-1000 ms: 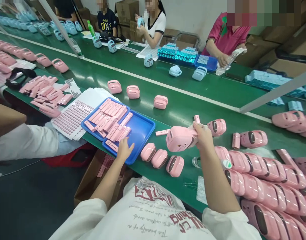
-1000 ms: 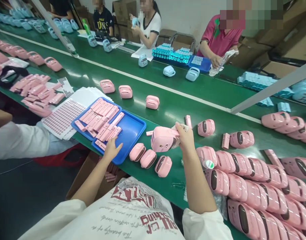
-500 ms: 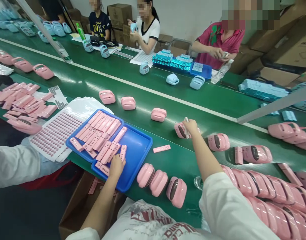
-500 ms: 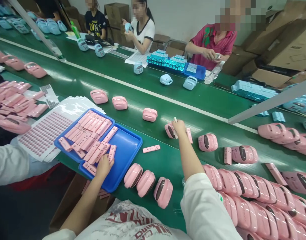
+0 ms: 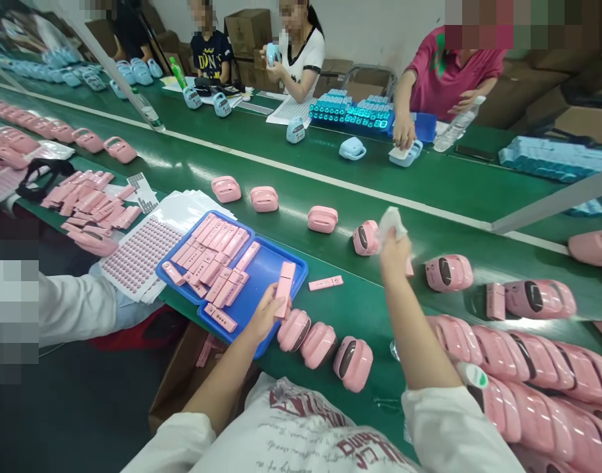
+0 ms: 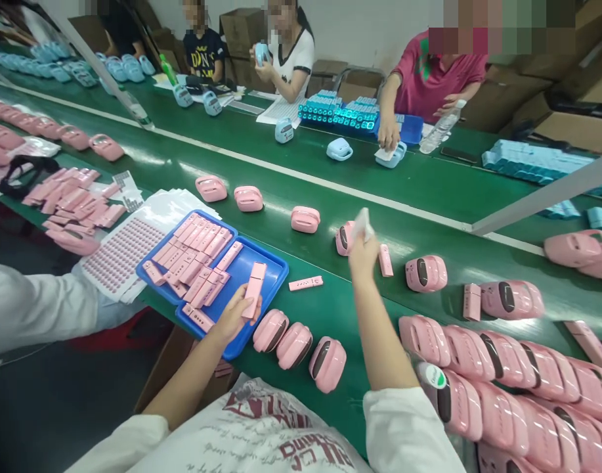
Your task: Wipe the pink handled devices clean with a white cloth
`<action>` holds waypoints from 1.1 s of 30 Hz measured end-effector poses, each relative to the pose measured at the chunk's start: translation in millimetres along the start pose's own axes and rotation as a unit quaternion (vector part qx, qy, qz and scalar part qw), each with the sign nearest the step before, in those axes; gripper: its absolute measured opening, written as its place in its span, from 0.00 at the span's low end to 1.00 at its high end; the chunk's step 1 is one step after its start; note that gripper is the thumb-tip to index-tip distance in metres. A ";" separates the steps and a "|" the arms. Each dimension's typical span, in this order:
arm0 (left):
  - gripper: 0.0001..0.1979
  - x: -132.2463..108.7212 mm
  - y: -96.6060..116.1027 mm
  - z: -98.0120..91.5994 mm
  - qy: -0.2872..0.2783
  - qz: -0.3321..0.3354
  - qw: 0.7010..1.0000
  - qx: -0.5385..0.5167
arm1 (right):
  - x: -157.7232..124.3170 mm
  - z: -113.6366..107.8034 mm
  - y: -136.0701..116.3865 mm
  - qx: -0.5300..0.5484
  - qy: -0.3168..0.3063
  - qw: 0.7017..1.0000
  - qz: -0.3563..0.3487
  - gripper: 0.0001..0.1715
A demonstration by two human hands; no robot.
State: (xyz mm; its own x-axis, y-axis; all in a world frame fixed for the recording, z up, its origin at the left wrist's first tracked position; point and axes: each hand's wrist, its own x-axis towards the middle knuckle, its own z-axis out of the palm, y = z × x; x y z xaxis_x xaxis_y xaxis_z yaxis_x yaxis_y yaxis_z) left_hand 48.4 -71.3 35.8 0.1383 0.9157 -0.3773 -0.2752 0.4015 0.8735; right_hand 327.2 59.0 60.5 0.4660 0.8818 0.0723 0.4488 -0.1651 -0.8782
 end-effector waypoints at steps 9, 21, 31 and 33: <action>0.46 -35.8 9.6 62.9 -0.099 -0.008 0.989 -0.106 | -188.3 -7.9 -7.8 0.093 -0.319 0.814 -0.476 0.20; 0.22 -88.7 20.8 95.6 -0.131 0.069 0.985 0.087 | -178.7 -76.2 -10.1 0.509 0.025 0.842 0.175 0.24; 0.25 -93.0 4.1 107.8 -0.101 0.030 0.994 0.002 | -243.3 -78.5 4.3 0.233 -0.217 0.896 -0.310 0.23; 0.27 -93.6 5.3 106.1 -0.122 0.018 0.992 -0.034 | -244.1 -80.2 20.2 0.276 -0.198 0.914 -0.224 0.22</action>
State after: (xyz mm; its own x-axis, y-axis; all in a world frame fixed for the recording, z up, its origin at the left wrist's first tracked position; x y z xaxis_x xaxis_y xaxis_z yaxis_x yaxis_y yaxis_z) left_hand 135.0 -156.6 108.4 0.3507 0.9016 -0.2532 -0.3470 0.3762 0.8591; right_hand 283.6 -195.0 63.0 -0.0307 0.9152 0.4018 0.0241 0.4026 -0.9151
